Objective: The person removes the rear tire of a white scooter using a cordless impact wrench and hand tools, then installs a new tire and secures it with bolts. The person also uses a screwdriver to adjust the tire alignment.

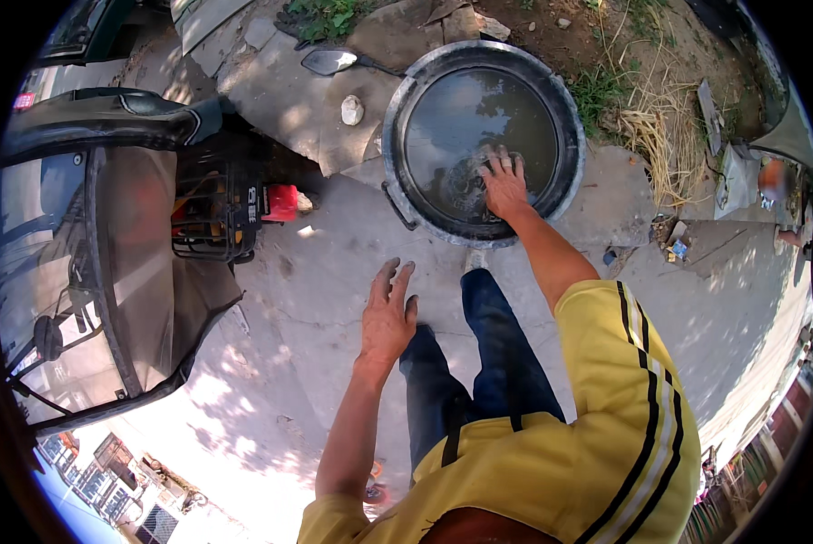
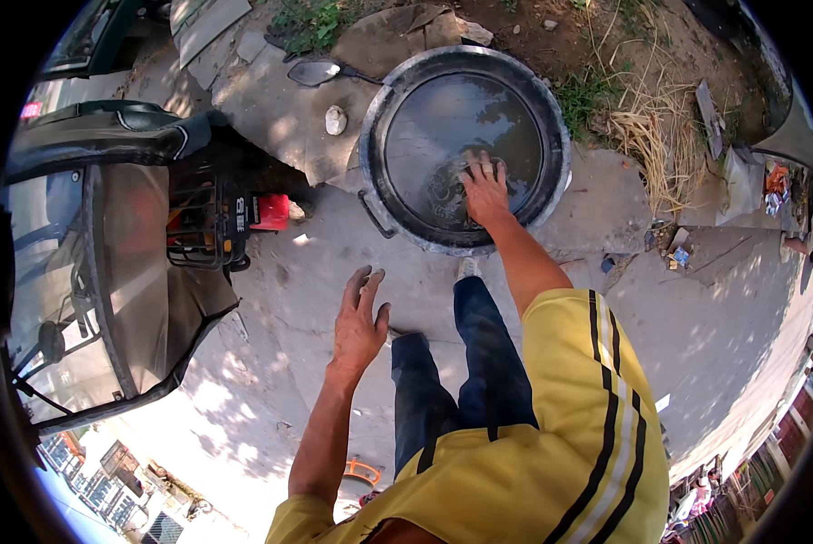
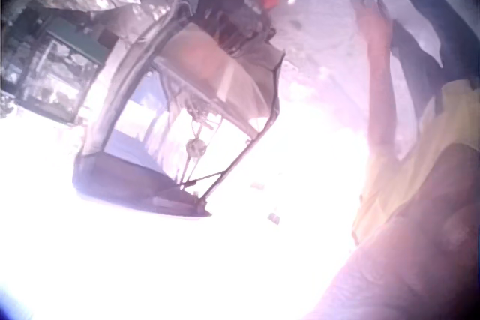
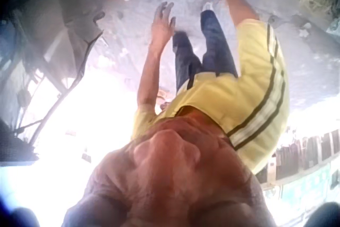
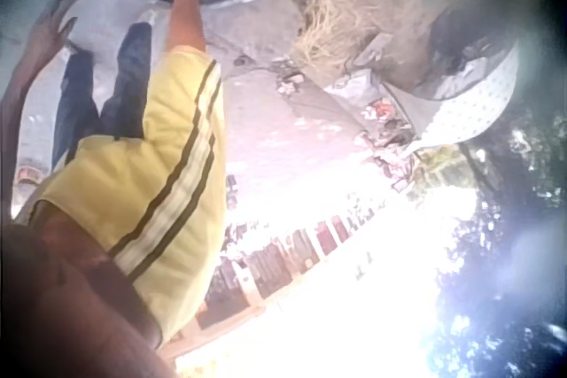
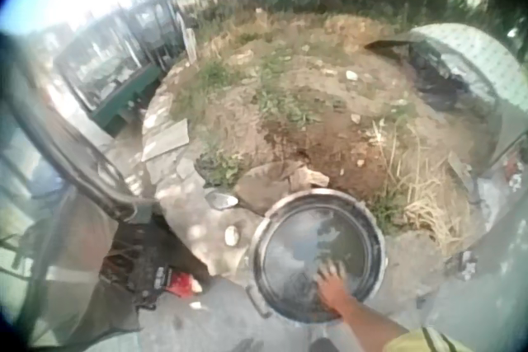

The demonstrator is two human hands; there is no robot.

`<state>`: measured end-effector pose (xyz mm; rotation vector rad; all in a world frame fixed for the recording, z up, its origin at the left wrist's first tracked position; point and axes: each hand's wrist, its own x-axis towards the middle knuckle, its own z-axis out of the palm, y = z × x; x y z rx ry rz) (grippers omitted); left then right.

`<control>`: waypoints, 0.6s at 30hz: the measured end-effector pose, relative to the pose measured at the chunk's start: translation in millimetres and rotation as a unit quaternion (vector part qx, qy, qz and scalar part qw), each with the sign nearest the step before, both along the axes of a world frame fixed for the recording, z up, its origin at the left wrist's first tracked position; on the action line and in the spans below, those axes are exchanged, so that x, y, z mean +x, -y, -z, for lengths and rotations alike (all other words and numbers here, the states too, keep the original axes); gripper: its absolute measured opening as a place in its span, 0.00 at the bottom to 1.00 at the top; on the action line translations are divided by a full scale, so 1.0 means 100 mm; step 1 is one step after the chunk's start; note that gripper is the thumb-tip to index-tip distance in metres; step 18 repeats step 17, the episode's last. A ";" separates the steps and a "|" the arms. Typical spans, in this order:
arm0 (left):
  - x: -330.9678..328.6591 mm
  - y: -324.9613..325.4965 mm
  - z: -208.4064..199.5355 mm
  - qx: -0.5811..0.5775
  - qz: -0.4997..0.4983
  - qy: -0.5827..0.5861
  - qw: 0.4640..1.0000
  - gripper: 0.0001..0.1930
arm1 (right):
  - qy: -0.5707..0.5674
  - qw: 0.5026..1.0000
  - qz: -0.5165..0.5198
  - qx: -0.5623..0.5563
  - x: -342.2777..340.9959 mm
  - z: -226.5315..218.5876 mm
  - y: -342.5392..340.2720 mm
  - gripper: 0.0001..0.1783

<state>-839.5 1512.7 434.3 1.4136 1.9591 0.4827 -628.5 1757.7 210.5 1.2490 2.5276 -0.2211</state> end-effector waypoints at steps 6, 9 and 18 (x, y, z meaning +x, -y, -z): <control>0.31 -1.17 0.79 -0.080 -0.197 0.353 0.911 0.30 | -0.198 0.962 0.157 -0.102 -0.05 0.39 -0.14 0.40; 0.45 -1.69 1.47 -0.157 -0.420 0.588 0.673 0.31 | -0.406 0.787 0.448 -0.119 -0.20 0.59 -0.05 0.31; 0.50 -1.66 2.80 -0.058 -0.350 0.819 0.450 0.47 | -0.632 0.464 0.489 -0.383 -0.72 0.08 0.64 0.20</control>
